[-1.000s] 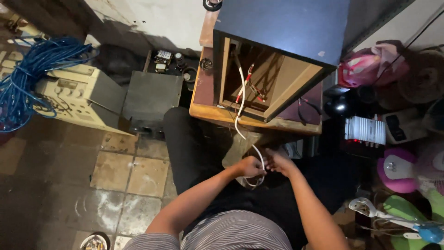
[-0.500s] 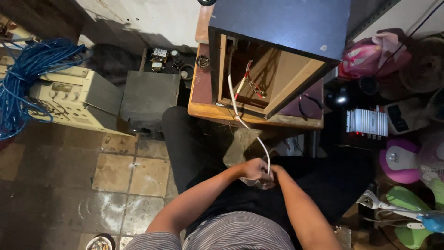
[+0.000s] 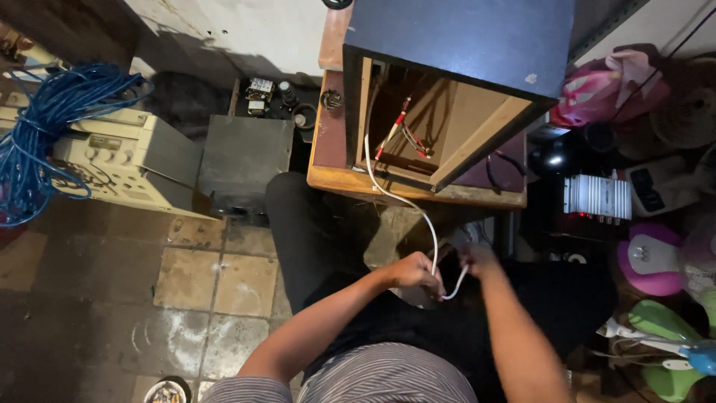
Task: The person sits on the floor and works on the internal wiring of a wooden electronic enclosure. They connect a white wire to a silver power supply unit, repeatedly testing the connection by plugging and unplugging it.
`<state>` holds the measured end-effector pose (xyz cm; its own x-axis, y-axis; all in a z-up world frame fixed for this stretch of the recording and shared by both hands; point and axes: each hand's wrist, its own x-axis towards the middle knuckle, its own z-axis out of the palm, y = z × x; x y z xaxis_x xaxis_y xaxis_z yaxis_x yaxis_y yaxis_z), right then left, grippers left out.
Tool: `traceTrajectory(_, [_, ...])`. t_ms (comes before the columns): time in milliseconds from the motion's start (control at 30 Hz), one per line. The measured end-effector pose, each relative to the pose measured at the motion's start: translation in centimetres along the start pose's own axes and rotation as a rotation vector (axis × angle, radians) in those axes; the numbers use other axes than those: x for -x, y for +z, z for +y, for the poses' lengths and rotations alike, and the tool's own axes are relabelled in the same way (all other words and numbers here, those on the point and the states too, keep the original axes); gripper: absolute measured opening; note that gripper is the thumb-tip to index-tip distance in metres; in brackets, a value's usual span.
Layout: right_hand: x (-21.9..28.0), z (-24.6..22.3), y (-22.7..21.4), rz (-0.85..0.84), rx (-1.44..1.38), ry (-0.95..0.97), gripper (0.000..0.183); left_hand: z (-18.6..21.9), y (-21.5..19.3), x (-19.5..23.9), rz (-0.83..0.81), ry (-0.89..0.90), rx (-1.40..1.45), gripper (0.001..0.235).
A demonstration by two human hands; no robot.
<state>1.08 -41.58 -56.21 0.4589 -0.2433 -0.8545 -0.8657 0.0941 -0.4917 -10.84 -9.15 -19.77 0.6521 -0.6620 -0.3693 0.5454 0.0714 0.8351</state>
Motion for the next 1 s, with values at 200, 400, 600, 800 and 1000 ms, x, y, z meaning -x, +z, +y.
traceTrajectory(200, [16.9,-13.7,-5.2,-0.078,-0.127,-0.234,0.019,-5.5,-2.2,-2.8,0.174,-0.164,0.104,0.012])
traceTrajectory(400, [34.5,-20.2,-8.2,-0.198,-0.521,-0.547,0.009,-0.5,-1.6,-0.8,0.338,-0.329,-0.008,0.013])
traceTrajectory(600, [49.2,-23.4,-7.7,-0.005,-0.756,-0.790,0.034,-3.0,-2.9,-2.5,0.313,-0.347,-0.351,0.017])
traceTrajectory(800, [49.8,-19.1,-5.1,-0.025,-0.231,-1.126,0.051,1.4,-1.7,1.6,0.325,-0.428,-0.295,0.067])
traceTrajectory(1000, [52.5,-14.9,0.8,-0.157,0.103,-1.336,0.040,6.7,0.5,5.0,0.500,0.068,-0.340,0.033])
